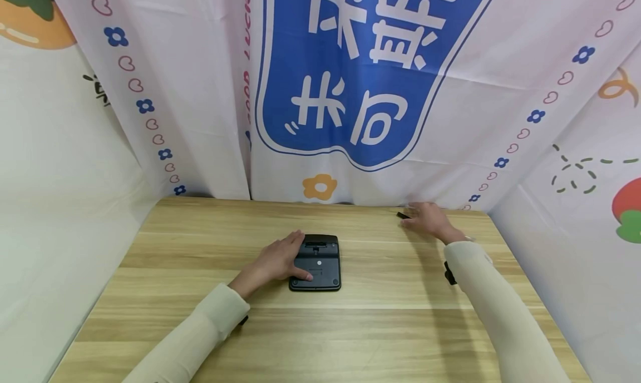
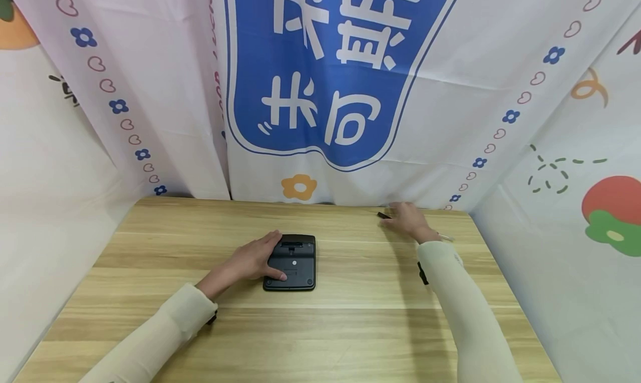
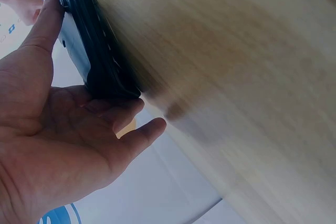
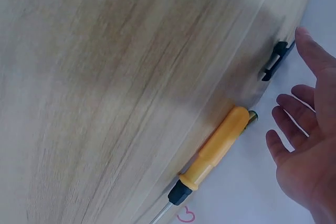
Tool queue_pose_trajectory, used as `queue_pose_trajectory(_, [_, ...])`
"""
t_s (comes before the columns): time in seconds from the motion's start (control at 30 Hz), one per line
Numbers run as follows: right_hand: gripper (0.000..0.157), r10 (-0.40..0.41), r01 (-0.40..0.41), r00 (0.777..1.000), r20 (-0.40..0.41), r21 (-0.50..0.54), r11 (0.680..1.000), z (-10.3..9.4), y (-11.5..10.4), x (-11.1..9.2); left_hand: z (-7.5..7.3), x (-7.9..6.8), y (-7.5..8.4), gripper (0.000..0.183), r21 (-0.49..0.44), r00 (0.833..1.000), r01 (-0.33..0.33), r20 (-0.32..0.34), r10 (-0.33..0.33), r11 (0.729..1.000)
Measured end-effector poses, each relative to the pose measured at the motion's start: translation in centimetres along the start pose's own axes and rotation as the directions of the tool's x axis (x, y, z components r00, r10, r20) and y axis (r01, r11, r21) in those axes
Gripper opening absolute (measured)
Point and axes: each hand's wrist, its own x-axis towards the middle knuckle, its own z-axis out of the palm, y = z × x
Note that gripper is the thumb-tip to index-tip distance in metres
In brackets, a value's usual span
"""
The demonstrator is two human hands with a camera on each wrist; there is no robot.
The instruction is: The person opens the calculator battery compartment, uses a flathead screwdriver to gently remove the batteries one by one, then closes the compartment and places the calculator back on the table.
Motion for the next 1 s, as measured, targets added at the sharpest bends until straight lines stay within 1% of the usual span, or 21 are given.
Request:
queue_pose_trajectory(0.1, [0.066,-0.031,0.031,1.0,0.0,-0.015,0.999,0.3,0.0,0.0,0.0,0.0,0.0,0.113,-0.001,1.0,-0.002,0.0,0.002,1.0])
queue_pose_trajectory(0.23, [0.051,-0.092,0.091,0.996,-0.011,-0.055,0.994,0.6,0.1,0.1,0.0,0.0,0.0,0.113,0.001,1.0,-0.001,0.0,0.001,1.0])
queue_pose_trajectory(0.37, [0.045,-0.135,0.133,0.991,-0.02,-0.092,0.987,0.8,0.1,0.1,0.1,0.1,0.0,0.113,0.004,1.0,0.002,0.0,-0.002,1.0])
queue_pose_trajectory(0.4, [0.047,-0.14,0.138,0.99,-0.02,-0.096,0.986,0.8,0.0,0.1,0.1,0.1,0.0,0.113,0.005,1.0,0.002,0.001,-0.002,1.0])
queue_pose_trajectory(0.63, [0.049,-0.145,0.145,0.989,0.003,-0.09,0.985,1.0,0.1,0.1,0.1,0.2,0.0,0.114,0.01,1.0,0.006,0.004,-0.006,1.0])
queue_pose_trajectory(0.77, [0.046,-0.158,0.156,0.987,-0.006,-0.095,0.983,1.2,0.1,0.3,0.0,0.2,0.0,0.114,0.011,1.0,0.005,0.005,-0.005,1.0])
queue_pose_trajectory(1.0, [0.036,-0.135,0.132,0.99,-0.027,-0.099,0.986,1.5,-0.3,0.2,0.1,0.2,-0.1,0.114,0.025,1.0,0.001,0.0,-0.001,1.0])
